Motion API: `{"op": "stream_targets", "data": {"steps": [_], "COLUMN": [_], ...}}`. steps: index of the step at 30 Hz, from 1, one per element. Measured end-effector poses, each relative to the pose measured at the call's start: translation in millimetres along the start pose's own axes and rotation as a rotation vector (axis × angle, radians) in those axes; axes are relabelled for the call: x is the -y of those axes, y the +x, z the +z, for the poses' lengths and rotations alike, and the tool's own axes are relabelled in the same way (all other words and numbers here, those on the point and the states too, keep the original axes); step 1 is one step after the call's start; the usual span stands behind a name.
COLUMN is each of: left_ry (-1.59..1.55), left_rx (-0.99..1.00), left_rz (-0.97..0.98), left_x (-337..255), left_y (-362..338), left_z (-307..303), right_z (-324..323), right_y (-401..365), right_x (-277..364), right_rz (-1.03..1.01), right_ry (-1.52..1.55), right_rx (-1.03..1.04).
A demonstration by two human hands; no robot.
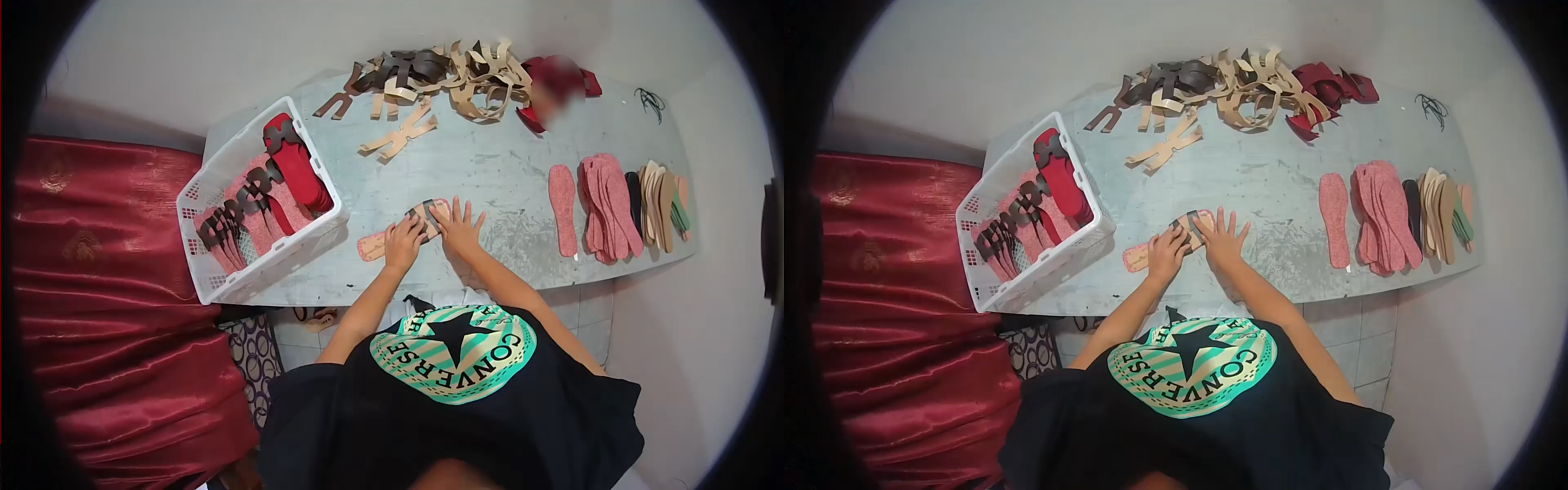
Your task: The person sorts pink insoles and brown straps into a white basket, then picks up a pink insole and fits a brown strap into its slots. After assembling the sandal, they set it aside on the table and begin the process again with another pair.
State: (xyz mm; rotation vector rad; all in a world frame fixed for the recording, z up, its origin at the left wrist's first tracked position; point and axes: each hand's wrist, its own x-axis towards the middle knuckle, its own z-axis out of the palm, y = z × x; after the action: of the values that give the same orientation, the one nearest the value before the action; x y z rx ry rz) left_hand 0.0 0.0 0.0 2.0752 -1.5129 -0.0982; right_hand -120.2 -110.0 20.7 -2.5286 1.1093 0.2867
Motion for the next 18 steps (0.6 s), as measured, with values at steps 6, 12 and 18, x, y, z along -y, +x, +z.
{"op": "stream_targets", "data": {"steps": [6, 12, 18], "left_ry": [0.08, 0.041, 0.083], "left_rx": [-0.058, -0.05, 0.047], "left_rz": [0.074, 0.089, 0.144], "left_x": [-13, -4, -17], "left_y": [-2, -3, -4], "left_z": [1, 6, -16], "right_z": [-1, 4, -4], "right_y": [-4, 2, -1], "right_x": [-5, -4, -5], "right_rz": [-0.002, -0.027, -0.065], "right_ry": [-0.014, -0.048, -0.093], "right_rx": [0.0, -0.026, -0.066]}}
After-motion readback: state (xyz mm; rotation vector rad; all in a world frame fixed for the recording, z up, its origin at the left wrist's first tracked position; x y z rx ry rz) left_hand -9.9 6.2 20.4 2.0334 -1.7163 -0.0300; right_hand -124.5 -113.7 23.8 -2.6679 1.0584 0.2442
